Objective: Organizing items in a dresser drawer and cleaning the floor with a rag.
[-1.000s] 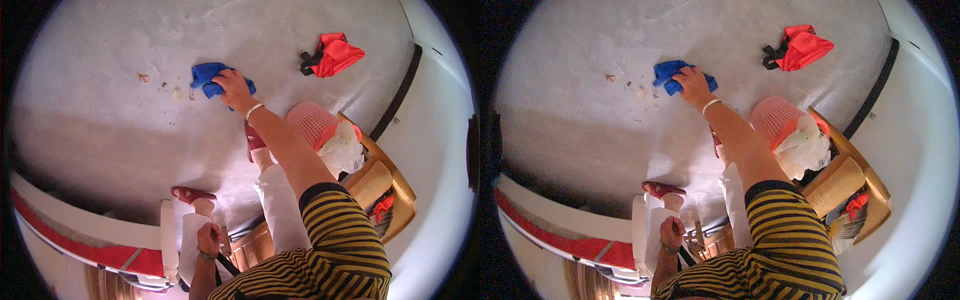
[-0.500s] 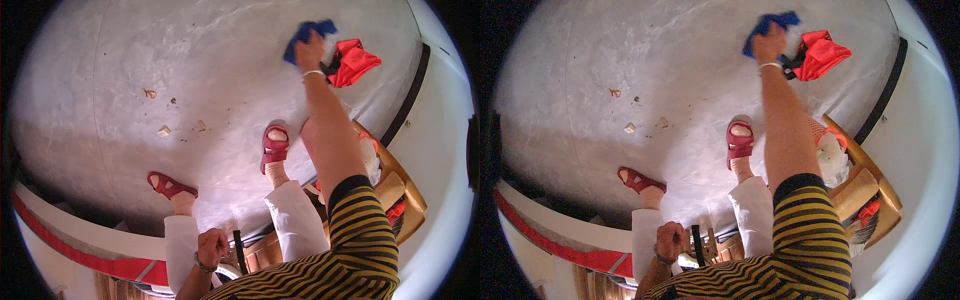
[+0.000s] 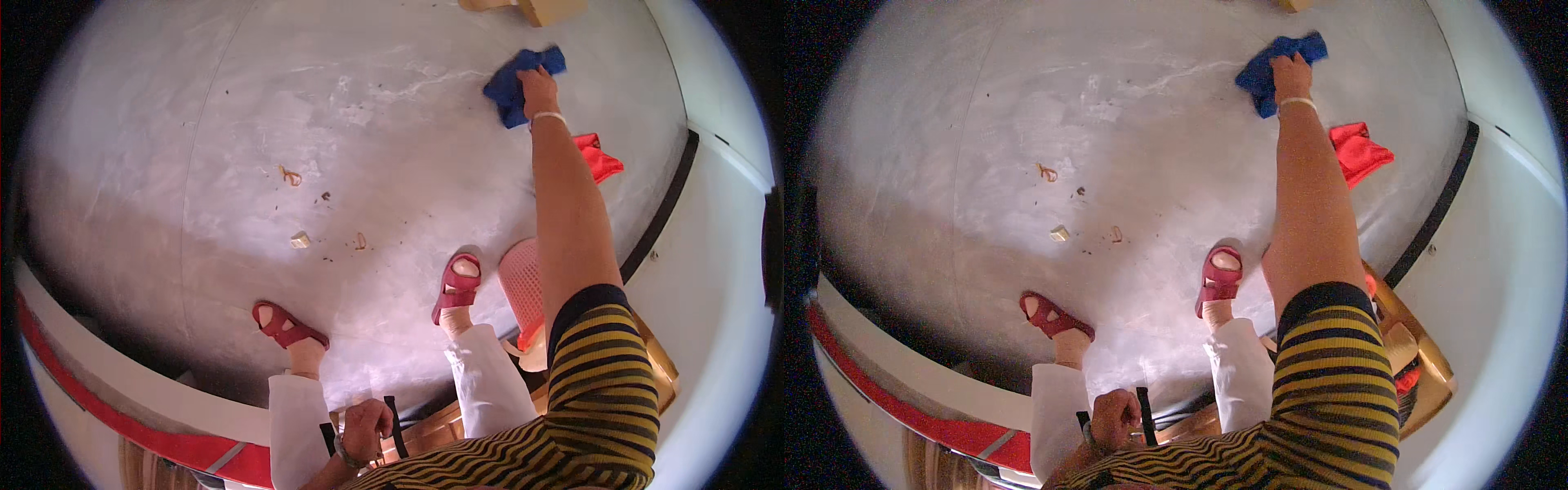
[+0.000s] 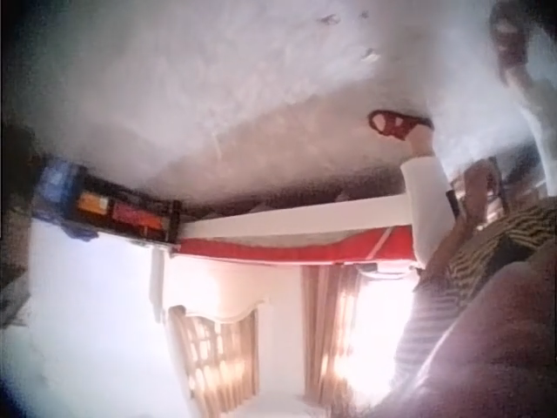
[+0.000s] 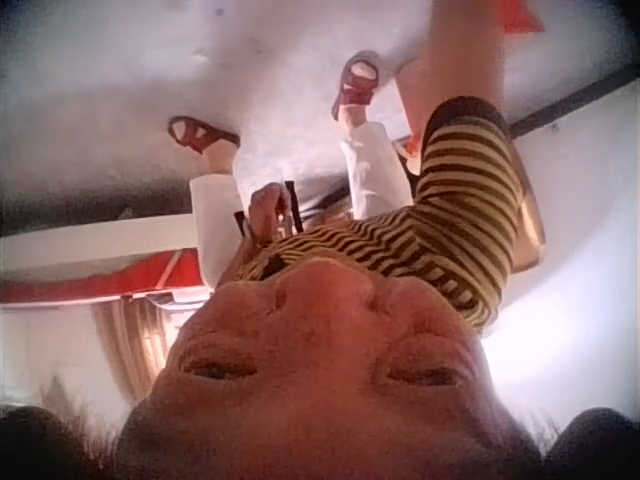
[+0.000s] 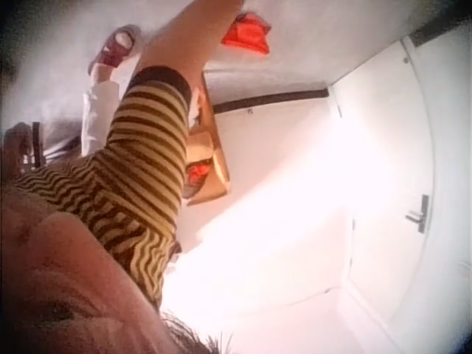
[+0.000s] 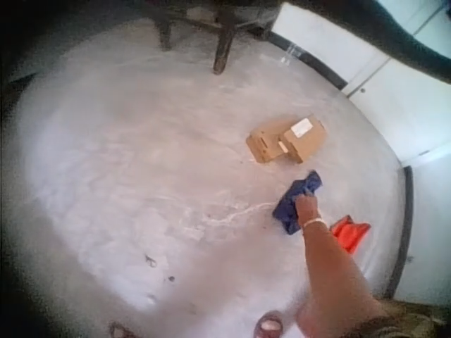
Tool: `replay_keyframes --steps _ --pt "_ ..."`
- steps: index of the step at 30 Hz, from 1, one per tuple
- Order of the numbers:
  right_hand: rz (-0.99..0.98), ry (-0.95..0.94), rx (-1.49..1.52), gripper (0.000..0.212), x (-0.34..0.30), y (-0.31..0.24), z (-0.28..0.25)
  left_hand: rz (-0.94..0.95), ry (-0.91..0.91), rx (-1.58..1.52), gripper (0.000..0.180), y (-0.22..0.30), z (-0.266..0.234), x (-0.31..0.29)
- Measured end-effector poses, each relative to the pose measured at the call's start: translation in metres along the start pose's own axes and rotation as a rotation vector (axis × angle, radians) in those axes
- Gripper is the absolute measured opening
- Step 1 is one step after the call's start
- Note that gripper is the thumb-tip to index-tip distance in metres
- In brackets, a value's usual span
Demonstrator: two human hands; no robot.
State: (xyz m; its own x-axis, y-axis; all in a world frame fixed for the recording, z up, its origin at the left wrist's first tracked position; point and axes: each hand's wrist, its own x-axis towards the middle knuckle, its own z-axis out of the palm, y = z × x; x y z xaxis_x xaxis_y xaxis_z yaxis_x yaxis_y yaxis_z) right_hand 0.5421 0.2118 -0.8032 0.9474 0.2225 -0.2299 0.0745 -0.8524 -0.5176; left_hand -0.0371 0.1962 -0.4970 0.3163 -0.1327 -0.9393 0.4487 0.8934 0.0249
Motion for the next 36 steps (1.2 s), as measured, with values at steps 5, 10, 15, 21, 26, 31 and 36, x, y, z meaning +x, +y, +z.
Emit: replay_keyframes --steps 5,10,15,21,26,31,36 --pt "-0.621 0.114 -0.404 0.05 -0.052 -0.112 0.075 -0.029 -0.035 -0.056 0.035 0.02 0.002 -0.01" --pt "-0.842 -0.152 -0.104 0.042 -0.099 -0.128 0.083 0.033 -0.054 -0.046 0.035 0.022 -0.003 -0.014" --pt "-0.781 0.074 -0.026 0.04 -0.051 -0.15 0.074 -0.029 0.031 -0.121 0.035 0.014 -0.017 -0.023" --pt "-0.814 0.065 -0.682 0.052 0.002 -0.134 0.13 -0.054 -0.061 -0.109 0.034 0.026 -0.021 -0.018" --pt "-0.976 -0.095 -0.279 0.044 -0.122 -0.178 0.136 0.023 -0.031 -0.128 0.032 0.027 -0.024 -0.025" --pt "-1.174 -0.482 -0.183 0.047 -0.183 -0.142 0.113 -0.028 -0.02 -0.046 0.033 0.039 -0.012 -0.015" --pt "-0.821 -0.35 0.238 0.049 -0.164 -0.118 0.045 -0.096 0.027 0.021 0.033 0.036 -0.008 -0.012"
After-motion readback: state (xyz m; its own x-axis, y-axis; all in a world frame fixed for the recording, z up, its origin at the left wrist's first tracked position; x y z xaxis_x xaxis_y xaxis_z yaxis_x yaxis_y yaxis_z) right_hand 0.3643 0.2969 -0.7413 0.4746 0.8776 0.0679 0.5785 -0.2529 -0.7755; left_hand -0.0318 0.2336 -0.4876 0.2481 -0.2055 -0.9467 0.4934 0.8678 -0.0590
